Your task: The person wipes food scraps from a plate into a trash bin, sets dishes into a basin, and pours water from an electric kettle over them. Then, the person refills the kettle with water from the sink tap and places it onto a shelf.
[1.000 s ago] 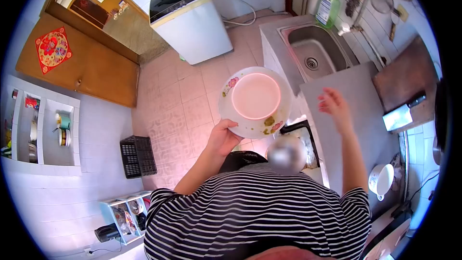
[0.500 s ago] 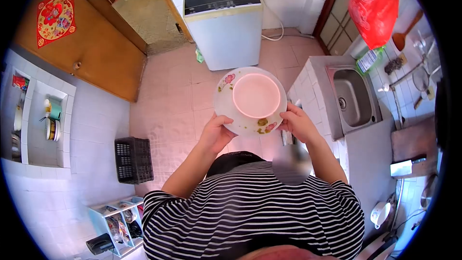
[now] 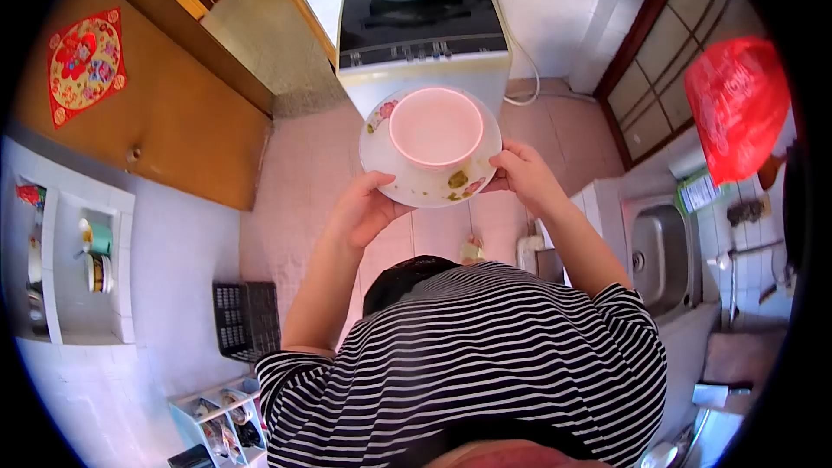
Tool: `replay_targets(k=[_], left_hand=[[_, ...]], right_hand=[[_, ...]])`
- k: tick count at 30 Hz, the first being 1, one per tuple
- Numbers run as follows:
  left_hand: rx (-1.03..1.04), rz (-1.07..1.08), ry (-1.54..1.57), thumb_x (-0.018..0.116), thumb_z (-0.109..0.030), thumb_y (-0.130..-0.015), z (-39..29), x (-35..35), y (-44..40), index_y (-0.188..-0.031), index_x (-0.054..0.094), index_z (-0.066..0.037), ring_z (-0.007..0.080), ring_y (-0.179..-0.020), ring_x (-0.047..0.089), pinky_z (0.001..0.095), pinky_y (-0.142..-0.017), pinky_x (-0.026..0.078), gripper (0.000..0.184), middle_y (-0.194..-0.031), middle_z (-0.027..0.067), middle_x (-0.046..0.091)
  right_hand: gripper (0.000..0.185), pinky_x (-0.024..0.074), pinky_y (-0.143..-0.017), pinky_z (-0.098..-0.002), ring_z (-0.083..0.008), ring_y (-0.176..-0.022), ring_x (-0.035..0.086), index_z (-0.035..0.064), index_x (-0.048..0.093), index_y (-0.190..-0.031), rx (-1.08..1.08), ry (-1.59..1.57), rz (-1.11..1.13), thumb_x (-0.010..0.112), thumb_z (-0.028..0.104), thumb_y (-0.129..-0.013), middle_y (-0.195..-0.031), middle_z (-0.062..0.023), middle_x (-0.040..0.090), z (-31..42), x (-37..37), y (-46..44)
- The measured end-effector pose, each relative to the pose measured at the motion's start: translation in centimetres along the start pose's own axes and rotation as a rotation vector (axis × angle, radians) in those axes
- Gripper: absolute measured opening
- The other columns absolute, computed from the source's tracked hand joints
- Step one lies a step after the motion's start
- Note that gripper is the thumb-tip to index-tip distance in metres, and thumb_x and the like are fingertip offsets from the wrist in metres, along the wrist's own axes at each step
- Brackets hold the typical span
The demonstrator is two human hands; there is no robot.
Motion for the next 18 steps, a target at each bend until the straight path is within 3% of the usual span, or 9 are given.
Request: replay_targets(k=[5,10,13,18], left_hand=[[0.121,-0.011,-0.041,0.047,-0.017,-0.084,-7.2,1.7,-7.5,-0.121,0.037,0.003,0.0297,-0.108,0.049,0.0458,-0.092,0.042,0.043,-0.118,0.0172,0.047],[0.256,0.034,0.069,0.045,-0.023,-0.087,-15.0,1.2,-13.7,-0.111,0.042,0.002,0.0356,-0.105,0.049,0.0465,-0.092,0.041,0.035,-0.111,0.0235,0.048],[0.257,-0.07,0.048,0.044,-0.024,-0.088,-18.8,-2.4,-18.2,-0.107,0.043,0.002,0.0378,-0.104,0.049,0.0474,-0.093,0.04,0.032,-0.108,0.0244,0.049],[0.311,-0.176,0.017,0.047,-0.019,-0.087,-24.5,-6.9,-25.3,-0.109,0.041,0.004,0.033,-0.096,0.051,0.0456,-0.086,0.045,0.032,-0.102,0.0224,0.049]], right_hand=[[0.03,0.0539,-0.069,-0.0315,-0.0218,-0.074,0.063,-0.0062,0.052,-0.102,-0.034,0.031,0.067,0.042,0.011,-0.081,-0.089,-0.0148,0.06,7.4,-1.9,-9.5],[0.027,0.0538,-0.07,-0.0334,-0.0236,-0.071,0.062,-0.0087,0.052,-0.094,-0.079,-0.023,0.1,0.042,0.012,-0.079,-0.086,-0.0162,0.06,12.7,-4.9,-20.5],[0.027,0.0532,-0.072,-0.035,-0.0258,-0.075,0.062,-0.0096,0.052,-0.093,-0.144,0.036,0.031,0.042,0.011,-0.078,-0.087,-0.0173,0.06,16.8,-6.5,-26.1],[0.031,0.0527,-0.076,-0.0339,-0.0272,-0.078,0.062,-0.0137,0.049,-0.095,-0.261,0.138,-0.038,0.043,0.011,-0.079,-0.089,-0.0204,0.058,24.6,-10.0,-36.6]])
Point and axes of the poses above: each hand's wrist, its own y-axis away from the middle knuckle, its own x-axis out of the palm, z = x × y, the point moved 7 cm from there along -y, towards the middle knuckle
